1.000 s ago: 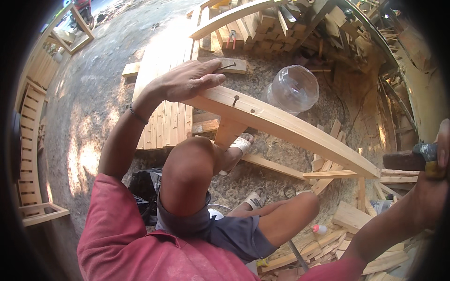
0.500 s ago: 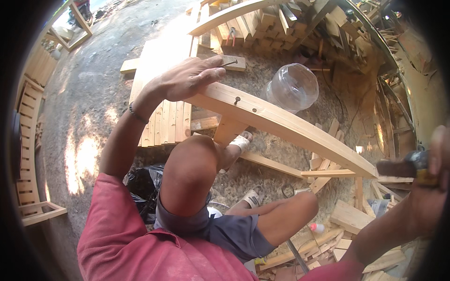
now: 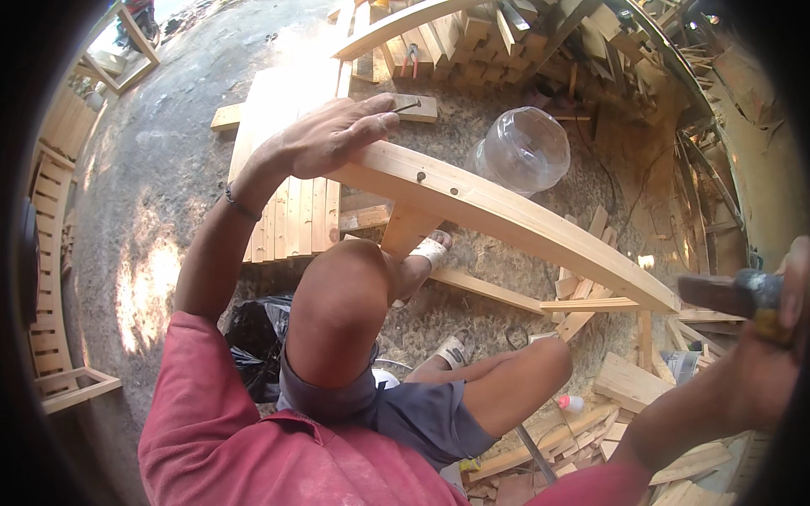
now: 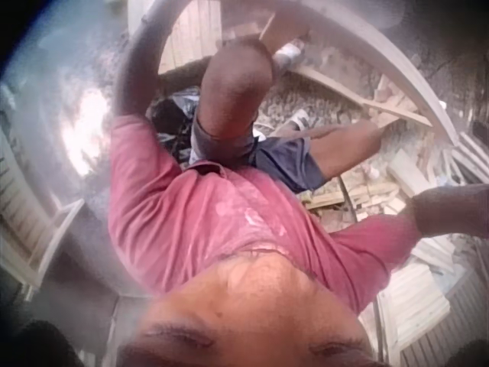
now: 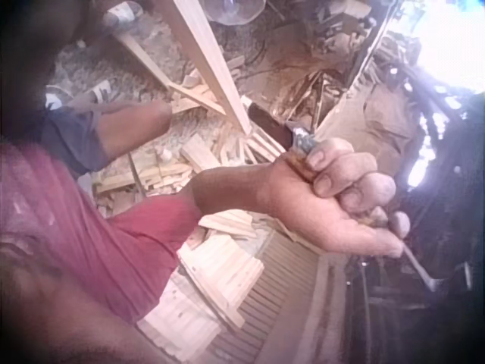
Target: The person assembles a rectangular wooden frame by hammering nails through joints, picking up additional nails from a plastic bag, and moving wooden slats to align them before securing the structure.
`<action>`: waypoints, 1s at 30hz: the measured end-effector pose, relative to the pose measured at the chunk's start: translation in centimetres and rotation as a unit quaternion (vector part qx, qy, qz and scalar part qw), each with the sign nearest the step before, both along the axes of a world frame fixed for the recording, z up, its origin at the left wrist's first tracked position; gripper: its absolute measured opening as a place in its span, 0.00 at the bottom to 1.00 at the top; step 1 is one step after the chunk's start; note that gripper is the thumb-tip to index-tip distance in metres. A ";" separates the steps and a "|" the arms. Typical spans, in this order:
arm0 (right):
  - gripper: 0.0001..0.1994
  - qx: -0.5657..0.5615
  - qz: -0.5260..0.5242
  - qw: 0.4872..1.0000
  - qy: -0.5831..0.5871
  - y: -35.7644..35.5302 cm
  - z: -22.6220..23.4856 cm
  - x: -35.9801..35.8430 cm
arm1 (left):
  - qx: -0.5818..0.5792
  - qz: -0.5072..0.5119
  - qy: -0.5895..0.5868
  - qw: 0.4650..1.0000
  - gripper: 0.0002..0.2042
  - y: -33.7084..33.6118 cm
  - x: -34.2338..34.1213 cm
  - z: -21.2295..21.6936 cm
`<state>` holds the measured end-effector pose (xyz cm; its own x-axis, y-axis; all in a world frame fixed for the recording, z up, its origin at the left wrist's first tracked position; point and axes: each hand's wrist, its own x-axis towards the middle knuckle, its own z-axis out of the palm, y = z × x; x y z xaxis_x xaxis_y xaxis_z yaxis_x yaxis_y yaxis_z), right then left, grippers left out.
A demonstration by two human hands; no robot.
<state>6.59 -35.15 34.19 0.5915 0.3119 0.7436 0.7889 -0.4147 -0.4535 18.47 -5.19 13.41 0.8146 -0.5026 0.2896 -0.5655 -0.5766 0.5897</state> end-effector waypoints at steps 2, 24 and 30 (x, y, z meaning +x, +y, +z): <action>0.13 -0.124 -0.054 0.991 -0.006 -1.4 -7.6 0.6 | 0.018 0.007 -0.010 1.000 0.29 0.1 -0.2 0.1; 0.11 -0.070 -0.064 0.962 0.255 1.4 -8.7 1.4 | 0.043 -0.028 -0.057 0.997 0.19 1.3 -0.1 -0.3; 0.15 0.227 0.054 0.919 0.319 -2.1 -9.7 0.4 | 0.066 -0.038 -0.086 0.993 0.15 0.8 0.6 -1.3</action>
<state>7.00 -37.21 24.49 0.9356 0.1391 0.3245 0.3282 -0.0038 -0.9446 19.09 -4.37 12.09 0.7170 -0.6032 0.3494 -0.6962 -0.5947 0.4021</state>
